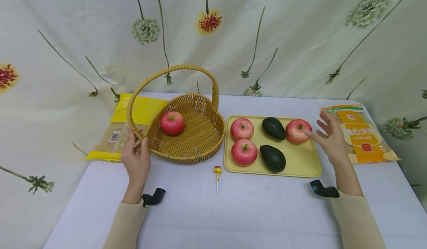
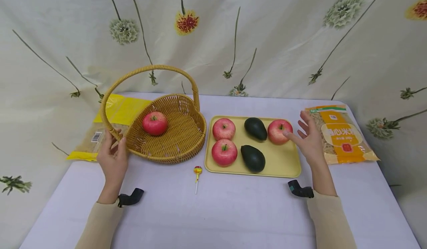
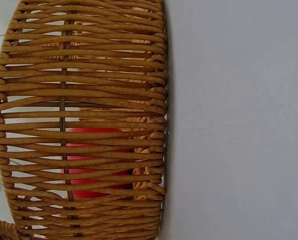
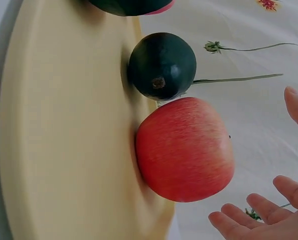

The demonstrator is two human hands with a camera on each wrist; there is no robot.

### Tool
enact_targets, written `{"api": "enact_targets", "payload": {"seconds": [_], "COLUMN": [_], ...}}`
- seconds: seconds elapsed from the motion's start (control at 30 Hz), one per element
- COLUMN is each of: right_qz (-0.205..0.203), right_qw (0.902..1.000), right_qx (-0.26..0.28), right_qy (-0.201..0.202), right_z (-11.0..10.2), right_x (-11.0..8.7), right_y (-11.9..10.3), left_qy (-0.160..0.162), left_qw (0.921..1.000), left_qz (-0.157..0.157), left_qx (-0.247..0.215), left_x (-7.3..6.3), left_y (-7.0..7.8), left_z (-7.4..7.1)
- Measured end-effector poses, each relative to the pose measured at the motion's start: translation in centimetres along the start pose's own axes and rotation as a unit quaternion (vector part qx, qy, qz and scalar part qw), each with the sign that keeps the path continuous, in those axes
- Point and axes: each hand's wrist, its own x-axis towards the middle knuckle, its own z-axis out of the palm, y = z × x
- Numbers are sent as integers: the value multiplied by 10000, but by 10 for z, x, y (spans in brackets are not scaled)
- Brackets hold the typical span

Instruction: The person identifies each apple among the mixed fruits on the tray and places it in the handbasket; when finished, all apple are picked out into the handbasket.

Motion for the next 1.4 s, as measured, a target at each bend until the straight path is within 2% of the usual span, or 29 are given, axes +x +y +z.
{"api": "enact_targets", "payload": {"seconds": [0.2, 0.27, 0.37, 0.47, 0.8, 1.4], "right_qz": [62, 109, 286, 328, 272, 210], "right_qw": [10000, 9998, 9990, 9985, 9968, 9956], "right_qx": [3, 27, 20, -15, 153, -61], "right_qy": [-40, -152, -336, -435, -736, -913], "right_z": [1, 1, 3, 4, 7, 11], "right_x": [13, 13, 5, 4, 5, 3], "right_y": [31, 31, 13, 8, 15, 25], "left_qy": [21, 19, 23, 42, 61, 32], "left_qw": [10000, 10000, 10000, 10000, 10000, 10000], "left_qz": [7, 18, 43, 71, 39, 41], "left_qx": [21, 4, -30, -40, 44, 1], "left_x": [1, 1, 1, 1, 0, -1], "left_y": [-1, 0, 1, 1, -1, -4], "left_z": [0, 0, 0, 0, 1, 0]}}
